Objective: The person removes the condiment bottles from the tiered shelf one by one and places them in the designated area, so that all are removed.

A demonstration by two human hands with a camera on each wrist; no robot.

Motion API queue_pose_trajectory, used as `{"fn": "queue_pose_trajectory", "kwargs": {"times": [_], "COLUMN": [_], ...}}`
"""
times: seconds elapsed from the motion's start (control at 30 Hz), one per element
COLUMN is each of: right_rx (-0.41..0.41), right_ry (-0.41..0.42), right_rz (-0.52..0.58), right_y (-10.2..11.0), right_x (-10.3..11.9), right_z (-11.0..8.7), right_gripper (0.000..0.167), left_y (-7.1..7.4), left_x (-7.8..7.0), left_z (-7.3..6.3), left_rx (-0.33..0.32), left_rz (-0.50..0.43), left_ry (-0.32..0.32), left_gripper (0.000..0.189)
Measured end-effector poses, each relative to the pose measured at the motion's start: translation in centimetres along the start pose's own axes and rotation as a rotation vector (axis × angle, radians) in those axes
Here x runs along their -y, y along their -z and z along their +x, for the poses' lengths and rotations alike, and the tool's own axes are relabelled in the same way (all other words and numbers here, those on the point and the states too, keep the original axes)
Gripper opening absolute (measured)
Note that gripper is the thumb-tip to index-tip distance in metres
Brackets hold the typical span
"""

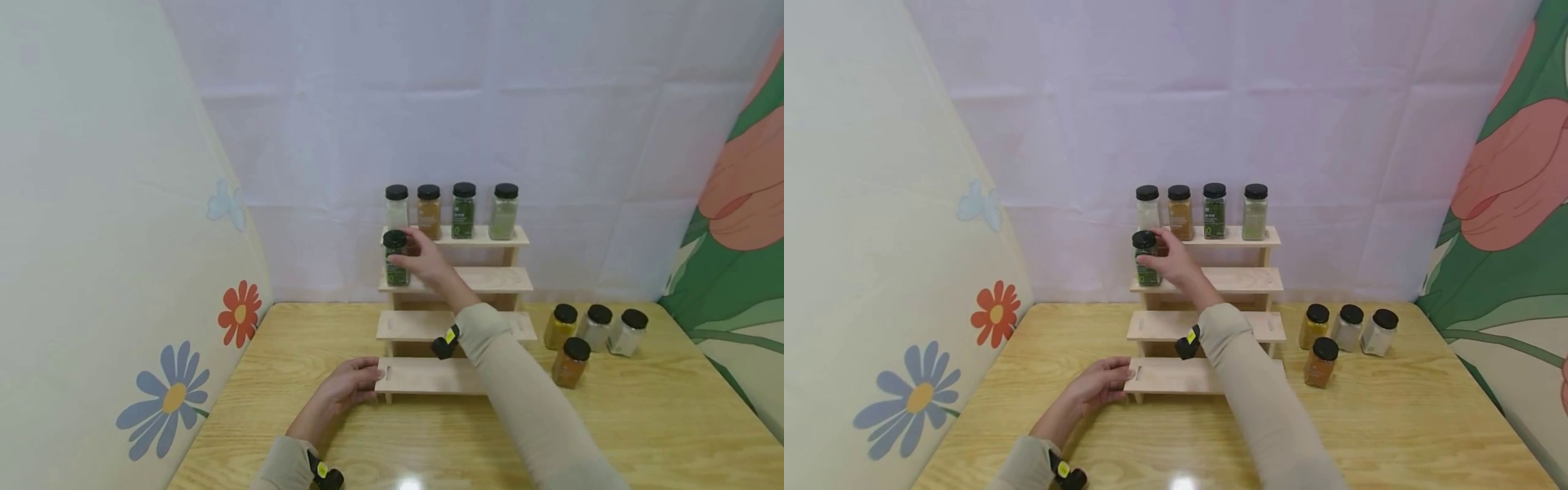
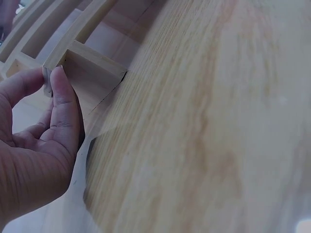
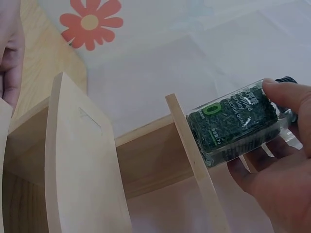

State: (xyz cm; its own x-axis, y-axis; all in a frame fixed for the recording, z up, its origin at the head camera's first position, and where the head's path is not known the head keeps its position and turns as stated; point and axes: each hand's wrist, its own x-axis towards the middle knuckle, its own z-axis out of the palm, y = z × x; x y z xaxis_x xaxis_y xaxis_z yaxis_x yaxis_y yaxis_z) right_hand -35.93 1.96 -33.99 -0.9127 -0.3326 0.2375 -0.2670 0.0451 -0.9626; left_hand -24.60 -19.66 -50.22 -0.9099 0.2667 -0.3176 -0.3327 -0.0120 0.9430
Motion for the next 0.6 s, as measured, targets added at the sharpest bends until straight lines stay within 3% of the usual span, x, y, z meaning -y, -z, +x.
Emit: {"fn": "queue_pose_trajectory", "kwargs": {"times": [0.33,0.6], "right_rx": [-0.015,0.001], "right_ry": [0.016,0.040], "right_rz": [-0.003,-0.028], "right_y": [0.1,1.2], "right_x": [0.4,1.6], "right_z": [-0.4,-2.1], "right_gripper": [0.060,0.059], "left_y": [-0.1,0.0], "left_x": [0.1,0.1], "left_z": [0.2,0.1], "left_rx": [-0.002,-0.009], "left_rz": [0.005,-0.006], "left_ry": [-0.001,-0.002], "left_gripper": [0.057,0.058]}}
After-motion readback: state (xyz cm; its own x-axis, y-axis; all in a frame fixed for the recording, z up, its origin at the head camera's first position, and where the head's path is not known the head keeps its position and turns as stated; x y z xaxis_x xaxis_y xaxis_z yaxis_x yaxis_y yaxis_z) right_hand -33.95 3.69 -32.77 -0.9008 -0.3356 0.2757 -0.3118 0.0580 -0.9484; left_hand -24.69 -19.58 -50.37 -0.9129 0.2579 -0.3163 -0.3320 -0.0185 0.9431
